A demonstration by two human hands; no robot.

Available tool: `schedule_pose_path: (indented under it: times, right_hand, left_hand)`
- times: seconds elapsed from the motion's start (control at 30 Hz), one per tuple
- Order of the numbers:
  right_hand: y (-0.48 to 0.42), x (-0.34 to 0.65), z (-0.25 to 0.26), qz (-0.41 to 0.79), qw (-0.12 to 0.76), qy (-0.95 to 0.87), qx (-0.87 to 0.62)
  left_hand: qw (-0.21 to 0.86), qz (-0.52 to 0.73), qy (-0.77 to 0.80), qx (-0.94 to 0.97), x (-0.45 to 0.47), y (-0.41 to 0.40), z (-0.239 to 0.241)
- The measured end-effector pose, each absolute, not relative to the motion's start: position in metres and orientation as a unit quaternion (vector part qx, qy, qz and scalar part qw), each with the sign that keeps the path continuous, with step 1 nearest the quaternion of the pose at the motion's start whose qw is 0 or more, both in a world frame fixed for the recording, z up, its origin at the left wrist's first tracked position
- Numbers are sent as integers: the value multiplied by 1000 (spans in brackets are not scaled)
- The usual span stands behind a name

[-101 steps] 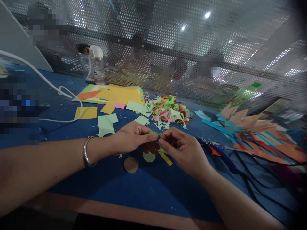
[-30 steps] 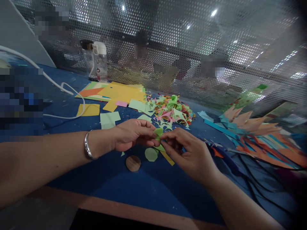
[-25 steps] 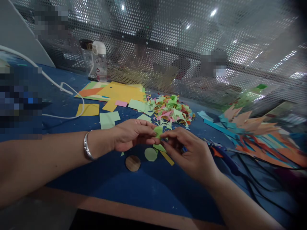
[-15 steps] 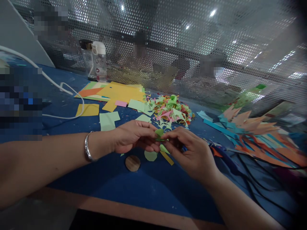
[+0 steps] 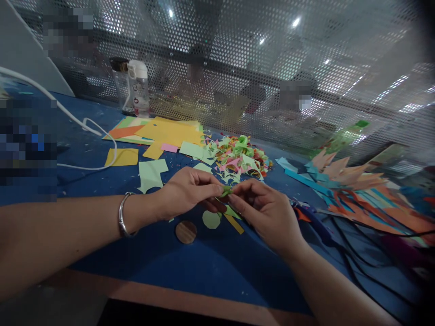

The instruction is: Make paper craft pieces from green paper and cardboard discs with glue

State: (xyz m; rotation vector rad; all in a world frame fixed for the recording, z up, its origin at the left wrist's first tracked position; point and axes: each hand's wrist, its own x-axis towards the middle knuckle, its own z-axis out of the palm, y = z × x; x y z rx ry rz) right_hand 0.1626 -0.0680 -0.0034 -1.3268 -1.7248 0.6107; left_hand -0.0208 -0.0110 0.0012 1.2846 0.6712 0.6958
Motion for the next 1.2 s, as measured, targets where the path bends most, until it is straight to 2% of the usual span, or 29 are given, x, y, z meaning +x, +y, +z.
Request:
schedule_pose_path:
  times: [0.33, 0.93, 1.0, 1.2]
  right_hand:
    - [-66, 160, -1, 264, 431, -677, -536]
    - [-66, 160, -1, 248, 415, -695, -532]
    - [-67, 159, 0, 246, 417, -693, -534]
    - [-67, 160, 0, 287, 429, -666, -539]
  left_hand:
    - [659, 296, 293, 627, -24, -13, 2]
    - [480, 280, 340, 759, -26, -17, 4]
    - [498, 280, 337, 748, -25, -16, 3]
    - [651, 233, 320, 648, -23, -9, -2]
